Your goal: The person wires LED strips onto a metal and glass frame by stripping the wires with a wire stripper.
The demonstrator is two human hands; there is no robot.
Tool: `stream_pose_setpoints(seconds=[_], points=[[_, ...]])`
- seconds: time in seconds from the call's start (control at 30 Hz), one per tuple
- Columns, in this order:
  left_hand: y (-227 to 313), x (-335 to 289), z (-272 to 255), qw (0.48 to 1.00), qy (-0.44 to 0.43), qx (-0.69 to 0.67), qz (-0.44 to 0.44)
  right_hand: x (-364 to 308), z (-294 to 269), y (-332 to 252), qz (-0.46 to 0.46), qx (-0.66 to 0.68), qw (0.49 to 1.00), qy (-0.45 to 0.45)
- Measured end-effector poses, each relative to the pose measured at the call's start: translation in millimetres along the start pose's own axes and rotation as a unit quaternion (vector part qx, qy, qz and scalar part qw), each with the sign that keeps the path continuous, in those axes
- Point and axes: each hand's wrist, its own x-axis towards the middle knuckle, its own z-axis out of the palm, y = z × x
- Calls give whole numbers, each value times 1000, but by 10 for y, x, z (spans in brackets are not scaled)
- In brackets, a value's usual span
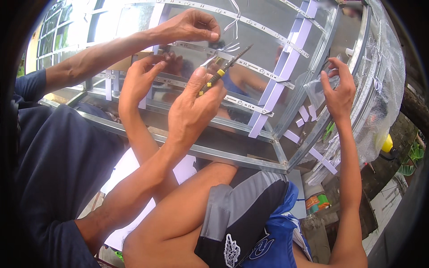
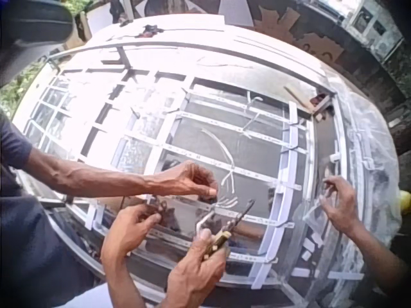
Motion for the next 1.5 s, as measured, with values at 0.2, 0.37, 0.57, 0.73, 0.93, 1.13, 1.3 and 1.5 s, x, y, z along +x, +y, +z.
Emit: stream_pose_setpoints(seconds=[0.2, 0.37, 0.57, 0.73, 0.93, 1.13, 1.3, 1.5], points=[[-95, -25, -72, 998, -25, -53, 34, -2, -2, 4, -7, -15, 1000, -6], [-123, 46, -22, 974, 16, -216, 66, 1, 8, 6, 0, -4, 1000, 0], [149, 60, 16, 955, 30, -292, 29, 5, 7, -3, -3, -7, 1000, 2], [415, 131, 40, 991, 66, -87, -71, 7, 8, -3, -10, -6, 1000, 5], [305, 180, 3, 972, 8, -233, 34, 4, 12, 2, -10, -7, 1000, 7], [272, 232, -14, 972, 0, -232, 29, 5, 9, 10, -14, -10, 1000, 4], [322, 226, -6, 992, -16, -124, 9, 1, 11, 15, -12, -13, 1000, 3], [363, 165, 35, 999, -24, -33, 0, 4, 10, 22, -13, -16, 1000, 0]])
